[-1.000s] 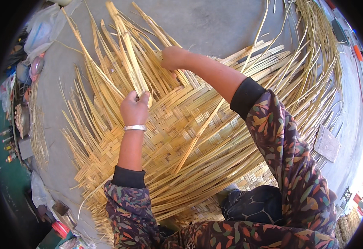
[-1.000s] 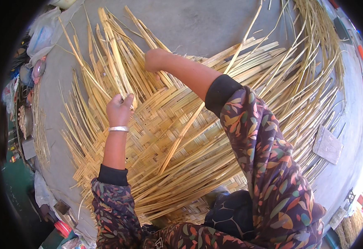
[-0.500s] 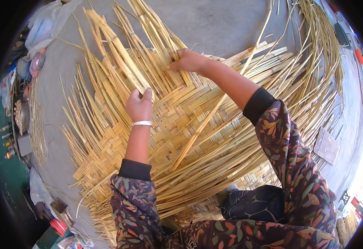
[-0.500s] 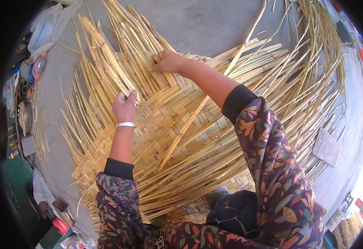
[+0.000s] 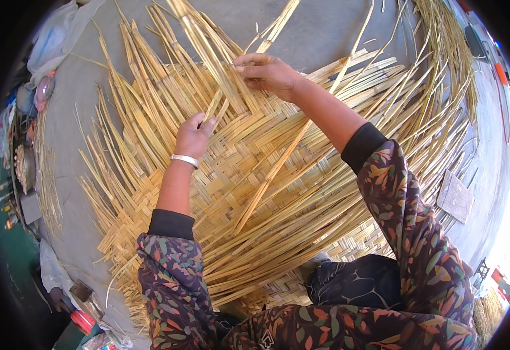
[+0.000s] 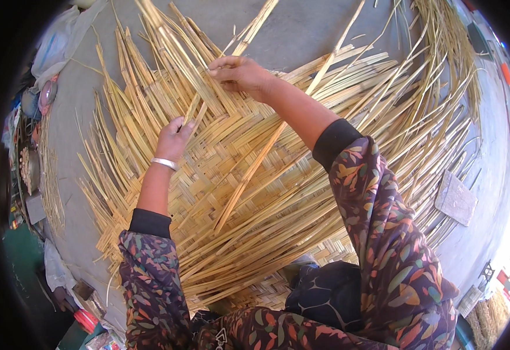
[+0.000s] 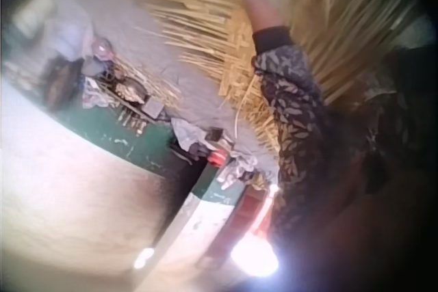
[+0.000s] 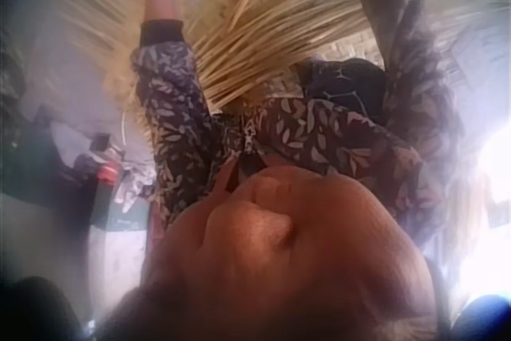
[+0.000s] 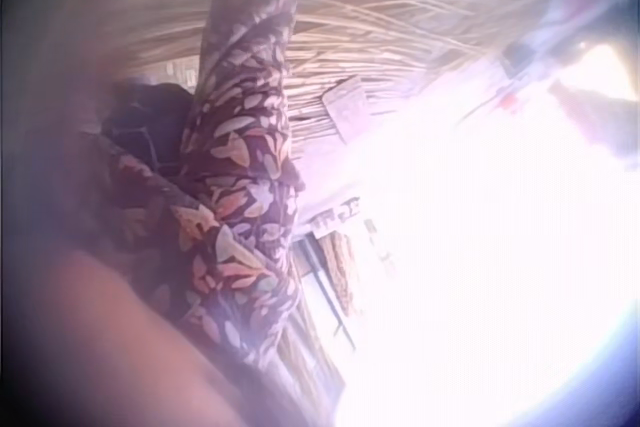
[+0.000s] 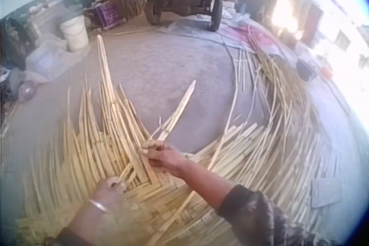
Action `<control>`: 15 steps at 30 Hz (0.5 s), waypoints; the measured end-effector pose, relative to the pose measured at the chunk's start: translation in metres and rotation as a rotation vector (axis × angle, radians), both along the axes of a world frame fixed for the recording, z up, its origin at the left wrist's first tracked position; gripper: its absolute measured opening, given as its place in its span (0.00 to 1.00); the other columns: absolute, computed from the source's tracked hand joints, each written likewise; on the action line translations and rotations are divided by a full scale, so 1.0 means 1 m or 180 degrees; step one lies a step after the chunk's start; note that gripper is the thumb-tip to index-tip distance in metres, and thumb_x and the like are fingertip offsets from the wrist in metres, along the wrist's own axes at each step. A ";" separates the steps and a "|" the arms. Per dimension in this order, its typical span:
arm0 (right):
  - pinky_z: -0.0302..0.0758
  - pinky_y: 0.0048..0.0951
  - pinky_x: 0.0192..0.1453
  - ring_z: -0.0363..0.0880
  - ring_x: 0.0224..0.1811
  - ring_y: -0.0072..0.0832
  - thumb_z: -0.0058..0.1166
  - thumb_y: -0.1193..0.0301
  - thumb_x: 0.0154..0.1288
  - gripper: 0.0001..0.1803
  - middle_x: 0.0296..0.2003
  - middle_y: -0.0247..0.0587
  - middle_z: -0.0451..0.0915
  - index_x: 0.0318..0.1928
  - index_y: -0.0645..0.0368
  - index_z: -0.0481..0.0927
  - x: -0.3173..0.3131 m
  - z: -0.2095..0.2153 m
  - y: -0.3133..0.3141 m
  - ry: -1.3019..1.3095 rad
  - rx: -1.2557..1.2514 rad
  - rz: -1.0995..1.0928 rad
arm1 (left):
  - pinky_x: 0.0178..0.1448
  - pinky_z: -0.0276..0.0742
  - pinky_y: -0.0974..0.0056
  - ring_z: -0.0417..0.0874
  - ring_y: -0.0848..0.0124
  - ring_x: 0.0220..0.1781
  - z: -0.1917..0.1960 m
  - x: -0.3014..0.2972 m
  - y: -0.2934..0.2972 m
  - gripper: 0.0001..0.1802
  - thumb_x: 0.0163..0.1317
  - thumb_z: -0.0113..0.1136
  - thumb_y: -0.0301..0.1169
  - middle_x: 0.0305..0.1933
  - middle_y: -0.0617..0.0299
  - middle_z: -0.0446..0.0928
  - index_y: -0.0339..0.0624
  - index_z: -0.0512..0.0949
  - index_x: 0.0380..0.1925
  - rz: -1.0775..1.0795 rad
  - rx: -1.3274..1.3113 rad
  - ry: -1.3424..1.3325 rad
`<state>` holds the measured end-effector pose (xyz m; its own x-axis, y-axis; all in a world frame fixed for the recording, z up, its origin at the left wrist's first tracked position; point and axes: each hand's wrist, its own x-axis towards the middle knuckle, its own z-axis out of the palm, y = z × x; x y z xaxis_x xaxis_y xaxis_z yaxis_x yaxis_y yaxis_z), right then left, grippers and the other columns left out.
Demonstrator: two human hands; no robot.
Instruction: The person weaves a mat by hand, interlacing long dried palm strips in an over-under pattern. The person sits on the floor and continuously adds new strips to expand the woven area.
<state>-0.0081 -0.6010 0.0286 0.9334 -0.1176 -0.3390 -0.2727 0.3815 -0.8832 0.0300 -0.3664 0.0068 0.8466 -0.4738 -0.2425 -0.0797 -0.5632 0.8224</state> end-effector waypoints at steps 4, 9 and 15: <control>0.74 0.16 0.31 0.73 0.27 0.15 0.58 0.70 0.61 0.09 0.29 0.29 0.78 0.42 0.54 0.79 -0.011 -0.006 -0.014 0.0167 -0.0347 -0.0364 | 0.41 0.72 0.66 0.75 0.71 0.32 -0.003 0.009 0.002 0.18 0.60 0.59 0.38 0.31 0.59 0.78 0.34 0.77 0.43 -0.0016 0.0085 0.0018; 0.74 0.19 0.28 0.73 0.21 0.16 0.57 0.70 0.61 0.12 0.29 0.33 0.79 0.45 0.57 0.79 -0.031 -0.010 -0.013 0.0446 -0.1403 -0.0556 | 0.44 0.73 0.65 0.80 0.69 0.36 -0.010 0.008 -0.003 0.15 0.58 0.60 0.36 0.35 0.57 0.81 0.39 0.78 0.41 0.0020 0.0050 -0.0071; 0.75 0.23 0.31 0.75 0.23 0.19 0.53 0.72 0.62 0.13 0.30 0.35 0.79 0.47 0.59 0.79 -0.024 -0.005 -0.009 0.0495 -0.1285 -0.0707 | 0.43 0.74 0.65 0.80 0.66 0.34 -0.006 0.000 -0.014 0.11 0.57 0.60 0.36 0.32 0.57 0.81 0.40 0.81 0.35 0.0289 0.0474 -0.0298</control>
<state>-0.0317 -0.6105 0.0236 0.8128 -0.4591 -0.3587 -0.3640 0.0807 -0.9279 0.0303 -0.3804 0.0012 0.9063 -0.3594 -0.2224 -0.0953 -0.6864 0.7209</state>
